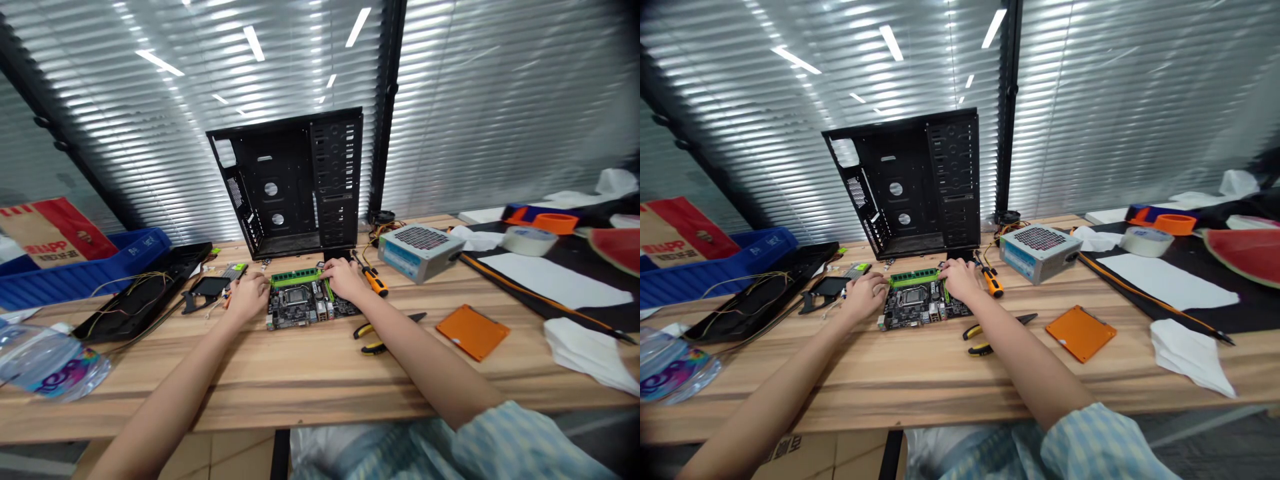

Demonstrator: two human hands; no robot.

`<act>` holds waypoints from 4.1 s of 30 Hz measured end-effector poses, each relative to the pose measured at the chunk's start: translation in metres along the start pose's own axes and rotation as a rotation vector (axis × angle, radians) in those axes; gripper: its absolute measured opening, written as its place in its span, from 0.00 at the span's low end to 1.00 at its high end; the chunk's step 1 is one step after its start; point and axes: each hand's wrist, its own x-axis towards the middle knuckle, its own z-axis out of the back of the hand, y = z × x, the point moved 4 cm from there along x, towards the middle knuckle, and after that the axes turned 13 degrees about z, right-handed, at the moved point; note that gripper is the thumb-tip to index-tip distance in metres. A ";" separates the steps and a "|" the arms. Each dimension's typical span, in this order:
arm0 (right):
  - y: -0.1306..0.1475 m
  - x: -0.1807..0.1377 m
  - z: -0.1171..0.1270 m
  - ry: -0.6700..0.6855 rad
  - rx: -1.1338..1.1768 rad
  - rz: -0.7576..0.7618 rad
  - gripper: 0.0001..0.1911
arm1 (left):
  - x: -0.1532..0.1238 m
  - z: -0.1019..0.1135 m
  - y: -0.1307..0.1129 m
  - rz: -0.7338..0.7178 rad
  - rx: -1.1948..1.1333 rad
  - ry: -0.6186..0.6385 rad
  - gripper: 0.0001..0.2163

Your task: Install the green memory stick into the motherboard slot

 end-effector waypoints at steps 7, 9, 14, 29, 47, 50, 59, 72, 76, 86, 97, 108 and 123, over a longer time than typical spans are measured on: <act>0.002 -0.001 0.001 0.009 0.005 0.007 0.25 | 0.000 -0.001 0.001 -0.012 -0.004 -0.005 0.13; 0.003 -0.001 0.002 0.020 0.002 0.006 0.25 | 0.000 -0.001 0.001 -0.011 -0.005 -0.001 0.12; 0.003 -0.001 0.001 0.031 -0.015 0.003 0.25 | 0.000 0.000 0.000 -0.003 -0.010 0.020 0.12; 0.011 0.000 0.006 0.090 -0.072 0.021 0.22 | -0.002 0.000 -0.005 0.003 0.013 0.039 0.08; 0.006 -0.002 0.013 0.011 -0.038 -0.025 0.26 | -0.001 -0.002 -0.002 0.000 0.018 0.045 0.09; 0.007 -0.003 0.017 0.008 -0.078 -0.027 0.23 | -0.001 -0.003 -0.001 -0.012 0.023 0.038 0.09; -0.005 -0.002 0.011 0.081 -0.064 0.041 0.26 | -0.001 -0.003 -0.001 -0.009 0.031 0.036 0.10; 0.011 -0.005 0.017 0.148 -0.127 0.139 0.23 | -0.002 -0.001 -0.004 -0.006 0.036 0.049 0.10; 0.007 -0.004 0.016 0.101 -0.138 0.132 0.23 | -0.002 -0.002 -0.003 -0.002 0.033 0.051 0.09; 0.002 -0.003 0.011 0.057 -0.110 0.087 0.26 | -0.003 -0.001 -0.005 0.013 0.044 0.060 0.10; 0.004 -0.003 0.009 0.091 -0.111 0.092 0.27 | -0.003 0.000 -0.006 0.012 0.040 0.063 0.09; 0.006 -0.001 0.008 0.105 -0.087 0.108 0.24 | -0.003 0.000 -0.005 0.006 0.041 0.060 0.09; 0.006 -0.002 0.007 0.074 -0.052 0.088 0.25 | -0.003 -0.002 -0.004 -0.004 0.041 0.048 0.08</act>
